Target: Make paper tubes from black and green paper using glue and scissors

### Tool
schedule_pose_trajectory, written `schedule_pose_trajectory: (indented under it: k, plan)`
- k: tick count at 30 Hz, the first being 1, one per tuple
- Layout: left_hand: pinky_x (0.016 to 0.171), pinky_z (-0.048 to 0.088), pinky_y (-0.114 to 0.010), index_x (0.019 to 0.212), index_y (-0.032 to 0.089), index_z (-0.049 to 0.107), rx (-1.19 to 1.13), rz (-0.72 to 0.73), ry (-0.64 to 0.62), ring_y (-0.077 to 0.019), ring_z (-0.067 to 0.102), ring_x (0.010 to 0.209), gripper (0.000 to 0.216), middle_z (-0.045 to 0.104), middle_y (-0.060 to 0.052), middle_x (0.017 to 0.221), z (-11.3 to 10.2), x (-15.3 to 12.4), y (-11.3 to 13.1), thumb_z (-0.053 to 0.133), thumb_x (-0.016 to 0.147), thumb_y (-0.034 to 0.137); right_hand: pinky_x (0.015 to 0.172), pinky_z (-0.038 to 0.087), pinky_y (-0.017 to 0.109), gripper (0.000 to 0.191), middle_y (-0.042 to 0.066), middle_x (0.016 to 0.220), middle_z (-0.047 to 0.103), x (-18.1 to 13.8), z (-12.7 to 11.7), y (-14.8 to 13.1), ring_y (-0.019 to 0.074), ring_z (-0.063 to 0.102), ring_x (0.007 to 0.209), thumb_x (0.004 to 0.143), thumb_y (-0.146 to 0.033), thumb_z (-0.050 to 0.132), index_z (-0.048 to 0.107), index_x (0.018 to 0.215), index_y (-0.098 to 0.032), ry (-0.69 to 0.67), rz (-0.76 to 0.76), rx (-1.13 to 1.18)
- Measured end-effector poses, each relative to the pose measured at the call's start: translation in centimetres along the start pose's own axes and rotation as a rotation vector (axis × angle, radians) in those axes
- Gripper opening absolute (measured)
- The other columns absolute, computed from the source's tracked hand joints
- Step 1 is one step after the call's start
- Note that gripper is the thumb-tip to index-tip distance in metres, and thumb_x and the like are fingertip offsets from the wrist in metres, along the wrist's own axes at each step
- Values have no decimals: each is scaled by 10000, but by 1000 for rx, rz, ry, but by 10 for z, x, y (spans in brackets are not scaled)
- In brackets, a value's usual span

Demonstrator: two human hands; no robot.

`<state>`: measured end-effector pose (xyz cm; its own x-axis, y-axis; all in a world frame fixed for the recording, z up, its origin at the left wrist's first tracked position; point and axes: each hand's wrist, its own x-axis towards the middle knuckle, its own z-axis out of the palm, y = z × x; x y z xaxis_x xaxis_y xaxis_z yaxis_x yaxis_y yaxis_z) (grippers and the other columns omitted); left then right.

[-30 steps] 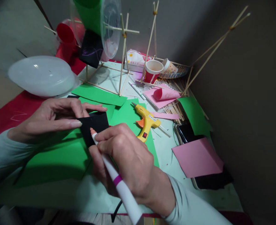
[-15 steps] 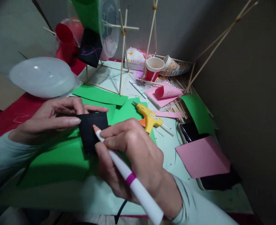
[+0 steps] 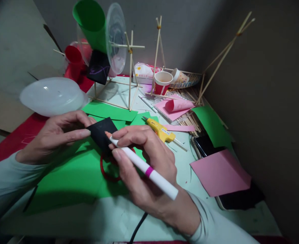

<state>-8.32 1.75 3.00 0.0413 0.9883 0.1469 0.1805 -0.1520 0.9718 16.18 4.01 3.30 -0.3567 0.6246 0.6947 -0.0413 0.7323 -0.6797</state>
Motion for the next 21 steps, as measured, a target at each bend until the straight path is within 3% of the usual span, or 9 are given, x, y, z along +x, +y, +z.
schedule_pose_trajectory:
  k: [4, 8, 13, 15, 17, 19, 21]
  plan:
    - [565, 452, -228, 825, 219, 704, -113, -60, -102, -118, 569, 603, 150, 664, 11, 761, 2, 0, 0, 781, 865, 341, 732, 645, 321, 193, 34, 922, 716, -2, 5, 1, 175, 727, 842, 881, -43, 681, 624, 916, -224, 57, 25, 9]
    - [564, 449, -218, 823, 210, 709, -121, -84, -71, -125, 545, 630, 168, 655, 0, 774, 6, -1, 1, 790, 846, 355, 742, 623, 290, 179, 21, 866, 687, -4, 3, 2, 162, 704, 852, 889, -53, 682, 619, 938, -213, 31, -19, -48]
    - [605, 503, -212, 866, 237, 727, -80, -168, -3, -153, 590, 675, 156, 675, 4, 777, 1, -2, 4, 808, 820, 362, 831, 622, 278, 158, 123, 1066, 774, -8, 1, 6, 165, 722, 926, 1004, -65, 539, 690, 1026, -105, -296, -384, -244]
    - [630, 534, -227, 895, 263, 737, -46, -235, -24, -173, 618, 706, 184, 688, 8, 793, -4, 0, 4, 845, 779, 357, 742, 618, 303, 222, 116, 1049, 793, -6, -1, 9, 178, 691, 813, 1010, -81, 507, 718, 944, -107, -329, -599, -378]
    - [640, 540, -219, 898, 287, 755, -37, -259, 18, -175, 634, 716, 186, 706, 15, 799, -7, 2, 4, 859, 763, 364, 748, 621, 336, 210, 128, 1085, 793, -2, -11, 12, 199, 675, 819, 994, -73, 536, 722, 905, -112, -322, -675, -543]
    - [633, 549, -214, 897, 311, 785, -59, -261, 92, -182, 646, 728, 172, 715, 18, 813, -8, 2, 4, 859, 758, 381, 860, 626, 385, 175, 163, 1175, 770, 4, -30, 16, 229, 675, 941, 1001, -65, 550, 716, 960, -104, -321, -576, -732]
    - [606, 563, -225, 888, 330, 807, -95, -261, 145, -198, 643, 733, 174, 706, 19, 812, -8, 1, 4, 867, 736, 388, 884, 619, 439, 203, 211, 1268, 721, 11, -57, 20, 273, 659, 1074, 1028, -76, 501, 701, 1045, -104, -395, -374, -937]
